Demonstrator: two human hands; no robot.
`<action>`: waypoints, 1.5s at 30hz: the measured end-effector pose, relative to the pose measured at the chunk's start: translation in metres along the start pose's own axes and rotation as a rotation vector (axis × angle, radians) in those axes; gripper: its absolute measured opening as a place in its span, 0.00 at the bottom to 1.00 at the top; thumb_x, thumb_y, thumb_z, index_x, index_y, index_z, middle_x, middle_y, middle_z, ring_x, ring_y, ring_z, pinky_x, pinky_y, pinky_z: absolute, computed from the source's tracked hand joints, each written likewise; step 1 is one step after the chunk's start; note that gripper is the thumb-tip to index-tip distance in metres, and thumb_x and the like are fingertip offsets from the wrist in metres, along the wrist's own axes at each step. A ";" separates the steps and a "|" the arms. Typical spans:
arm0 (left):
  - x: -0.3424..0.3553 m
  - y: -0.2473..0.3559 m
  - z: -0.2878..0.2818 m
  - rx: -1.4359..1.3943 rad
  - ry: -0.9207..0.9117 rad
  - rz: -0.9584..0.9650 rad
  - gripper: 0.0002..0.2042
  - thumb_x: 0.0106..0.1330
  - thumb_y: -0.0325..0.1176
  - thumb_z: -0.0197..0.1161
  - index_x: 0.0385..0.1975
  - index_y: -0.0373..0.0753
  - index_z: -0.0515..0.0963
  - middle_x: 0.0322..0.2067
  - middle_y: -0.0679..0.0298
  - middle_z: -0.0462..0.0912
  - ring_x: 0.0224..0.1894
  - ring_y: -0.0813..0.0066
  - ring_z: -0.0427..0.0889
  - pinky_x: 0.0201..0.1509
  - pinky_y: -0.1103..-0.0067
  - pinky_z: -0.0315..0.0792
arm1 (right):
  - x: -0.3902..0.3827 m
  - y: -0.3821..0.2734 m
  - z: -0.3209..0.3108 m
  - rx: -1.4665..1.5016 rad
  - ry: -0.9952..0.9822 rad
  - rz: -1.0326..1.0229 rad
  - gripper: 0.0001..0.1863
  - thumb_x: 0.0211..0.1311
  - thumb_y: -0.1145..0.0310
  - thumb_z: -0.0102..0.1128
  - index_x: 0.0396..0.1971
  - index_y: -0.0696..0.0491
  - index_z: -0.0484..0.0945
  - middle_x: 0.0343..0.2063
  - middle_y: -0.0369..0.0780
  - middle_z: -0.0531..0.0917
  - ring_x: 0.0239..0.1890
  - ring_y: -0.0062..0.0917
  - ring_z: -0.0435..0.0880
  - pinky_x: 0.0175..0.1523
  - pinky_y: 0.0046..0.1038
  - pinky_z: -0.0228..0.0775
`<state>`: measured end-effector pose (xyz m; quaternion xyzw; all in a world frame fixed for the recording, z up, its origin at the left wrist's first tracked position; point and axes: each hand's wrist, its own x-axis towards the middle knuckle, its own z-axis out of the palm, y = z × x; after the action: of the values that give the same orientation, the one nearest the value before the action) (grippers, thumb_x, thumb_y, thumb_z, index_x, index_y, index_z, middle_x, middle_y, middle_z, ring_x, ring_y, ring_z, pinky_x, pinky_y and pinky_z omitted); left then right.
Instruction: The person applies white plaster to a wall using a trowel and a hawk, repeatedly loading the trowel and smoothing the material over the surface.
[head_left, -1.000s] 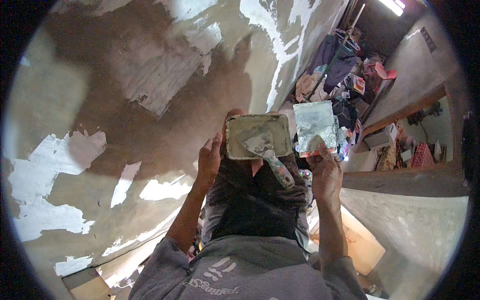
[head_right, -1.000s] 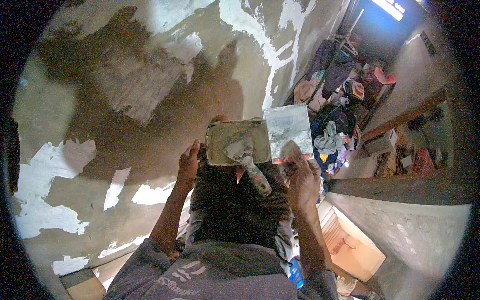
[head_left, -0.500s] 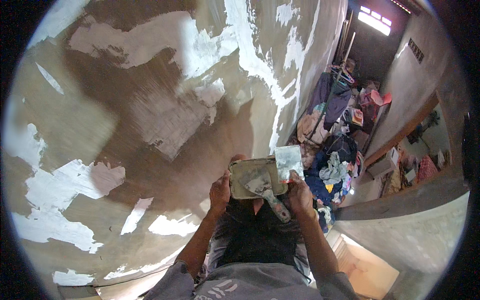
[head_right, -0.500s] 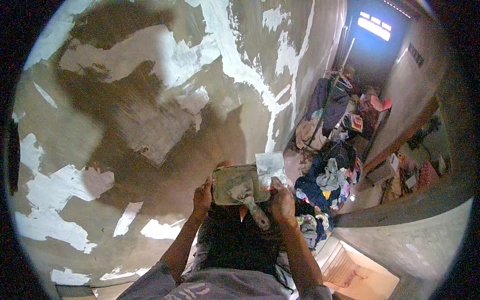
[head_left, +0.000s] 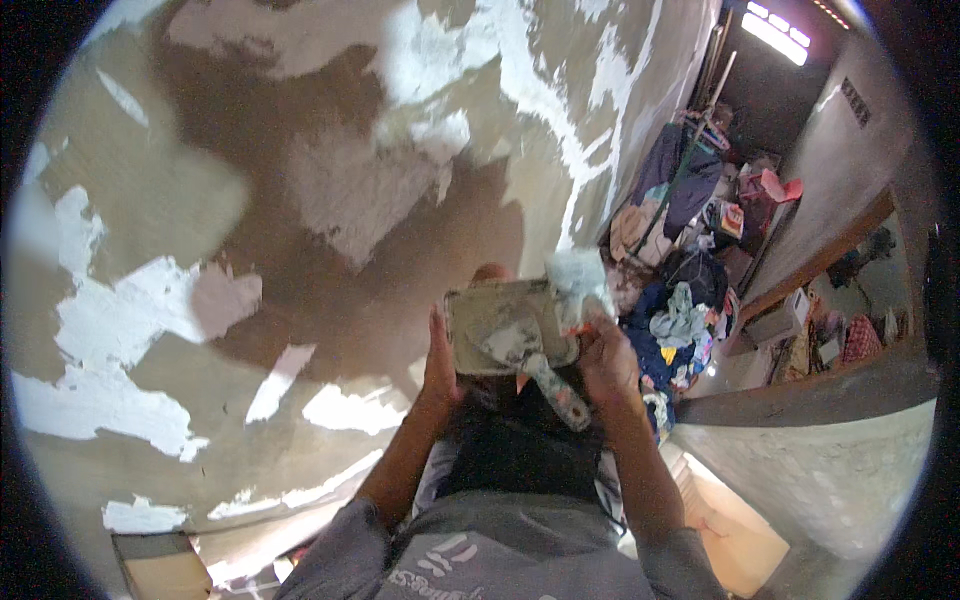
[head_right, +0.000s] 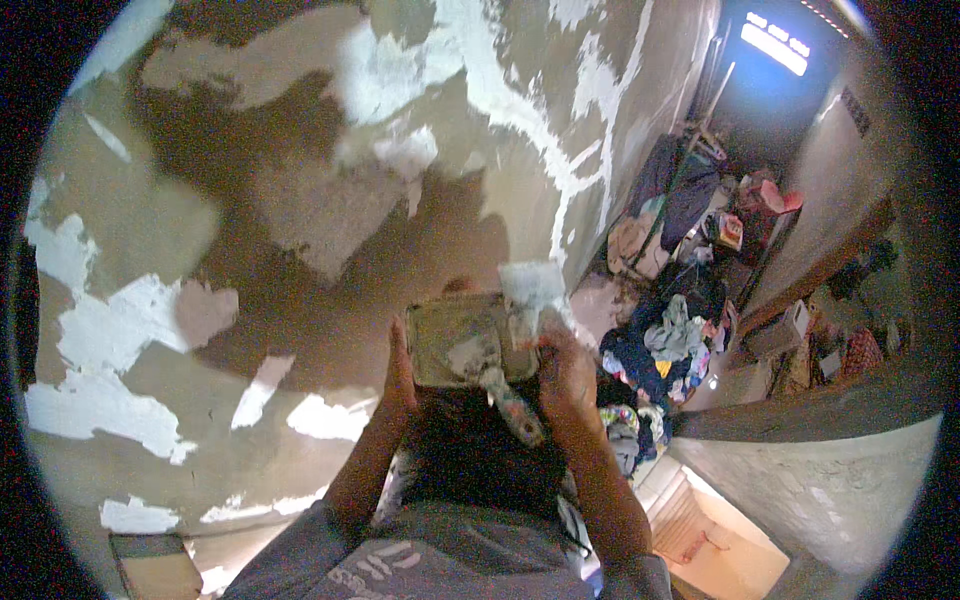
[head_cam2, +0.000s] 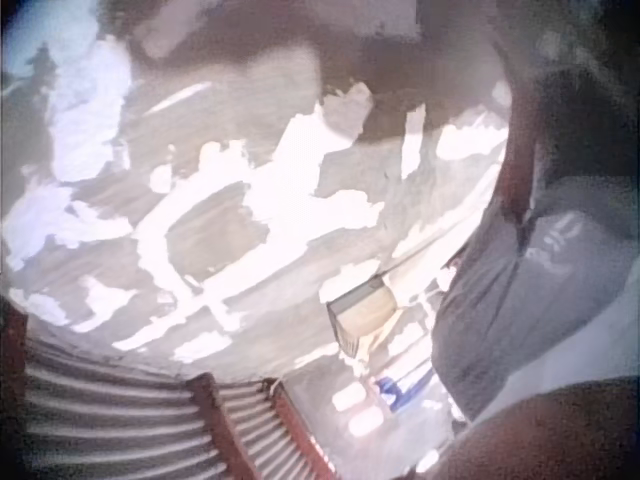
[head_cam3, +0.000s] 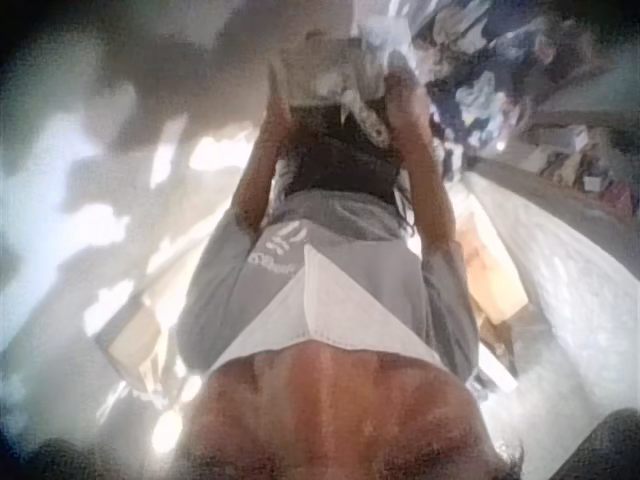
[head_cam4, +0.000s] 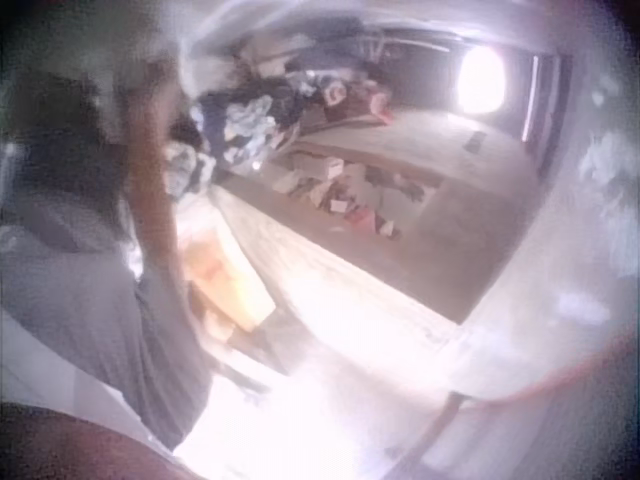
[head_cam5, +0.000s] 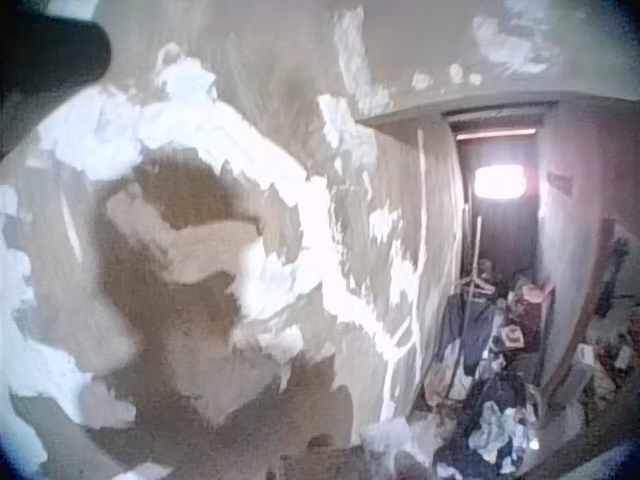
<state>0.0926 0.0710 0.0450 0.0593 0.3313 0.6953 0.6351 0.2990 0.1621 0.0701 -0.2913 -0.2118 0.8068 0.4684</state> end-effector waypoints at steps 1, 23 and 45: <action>-0.009 0.000 -0.001 -0.010 -0.009 -0.017 0.37 0.65 0.60 0.40 0.62 0.32 0.53 0.60 0.52 0.62 0.64 0.64 0.59 0.67 0.71 0.53 | 0.002 -0.001 -0.004 -0.025 -0.022 0.005 0.16 0.62 0.69 0.45 0.47 0.61 0.69 0.43 0.42 0.77 0.45 0.30 0.75 0.55 0.29 0.64; -0.059 0.011 0.020 -0.134 0.000 -0.018 0.35 0.62 0.63 0.41 0.61 0.43 0.58 0.58 0.54 0.64 0.59 0.54 0.66 0.59 0.56 0.64 | -0.020 -0.003 0.009 0.011 -0.066 0.130 0.09 0.60 0.72 0.53 0.40 0.56 0.71 0.39 0.42 0.78 0.41 0.26 0.78 0.47 0.29 0.71; -0.141 0.031 0.013 -0.211 0.378 0.422 0.34 0.60 0.62 0.47 0.59 0.44 0.61 0.57 0.56 0.66 0.56 0.56 0.68 0.56 0.57 0.65 | 0.122 0.114 0.073 -1.397 -0.154 -0.985 0.16 0.56 0.70 0.53 0.45 0.58 0.73 0.30 0.46 0.74 0.30 0.40 0.77 0.34 0.34 0.71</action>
<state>0.0993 -0.0531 0.1192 -0.0699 0.3499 0.8412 0.4062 0.1306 0.2110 0.0208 -0.3322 -0.7936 0.2137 0.4627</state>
